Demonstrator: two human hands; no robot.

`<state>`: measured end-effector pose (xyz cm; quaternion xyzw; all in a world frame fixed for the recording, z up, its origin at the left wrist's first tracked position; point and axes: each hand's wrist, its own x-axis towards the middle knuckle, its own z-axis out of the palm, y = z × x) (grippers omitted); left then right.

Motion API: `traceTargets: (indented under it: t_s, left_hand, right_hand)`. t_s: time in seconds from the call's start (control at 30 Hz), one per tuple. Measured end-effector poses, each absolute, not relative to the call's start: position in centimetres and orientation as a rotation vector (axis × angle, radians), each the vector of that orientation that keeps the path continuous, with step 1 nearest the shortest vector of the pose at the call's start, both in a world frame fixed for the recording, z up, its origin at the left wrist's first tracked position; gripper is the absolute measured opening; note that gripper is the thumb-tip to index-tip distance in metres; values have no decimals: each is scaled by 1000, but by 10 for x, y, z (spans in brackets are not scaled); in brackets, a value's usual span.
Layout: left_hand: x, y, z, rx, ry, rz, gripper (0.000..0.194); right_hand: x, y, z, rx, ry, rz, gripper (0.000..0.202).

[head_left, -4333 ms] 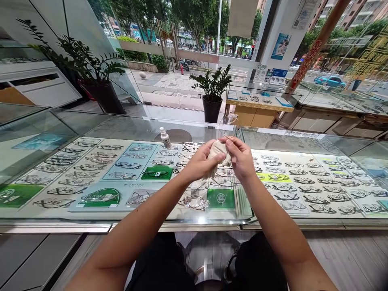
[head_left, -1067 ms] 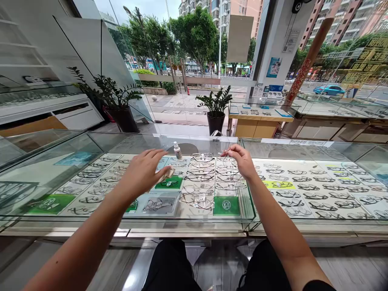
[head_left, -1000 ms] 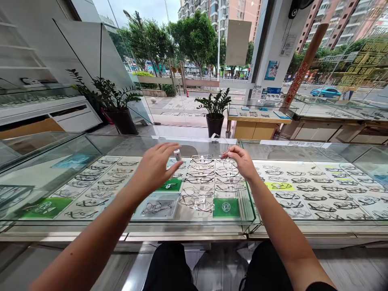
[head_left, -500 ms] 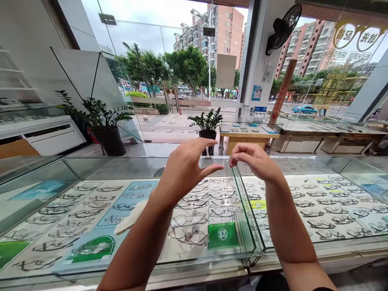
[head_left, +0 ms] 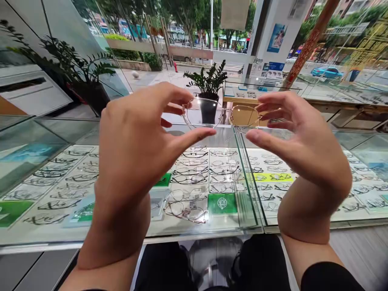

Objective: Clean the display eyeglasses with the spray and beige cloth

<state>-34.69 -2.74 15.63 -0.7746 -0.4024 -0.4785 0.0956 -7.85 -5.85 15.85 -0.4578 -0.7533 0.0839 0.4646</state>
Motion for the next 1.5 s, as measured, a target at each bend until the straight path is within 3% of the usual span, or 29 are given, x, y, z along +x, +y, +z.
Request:
traceTargets:
  t_s: [0.6,0.83,1.5]
  left_hand:
    - [-340,-12,150,-2253,-1103,-1588,58]
    - [-336,-2,145,-2388,-1011,-1867,51]
    - [-332,-15,143,-2215,-1048,-1697,50]
  right_hand:
    - [-92,-52,152,-1150,-1772,-183,42]
    - [-88,-51,153,-1035,-1764,-70,47]
    - [-76,-42,153,-1018,-1829,91,49]
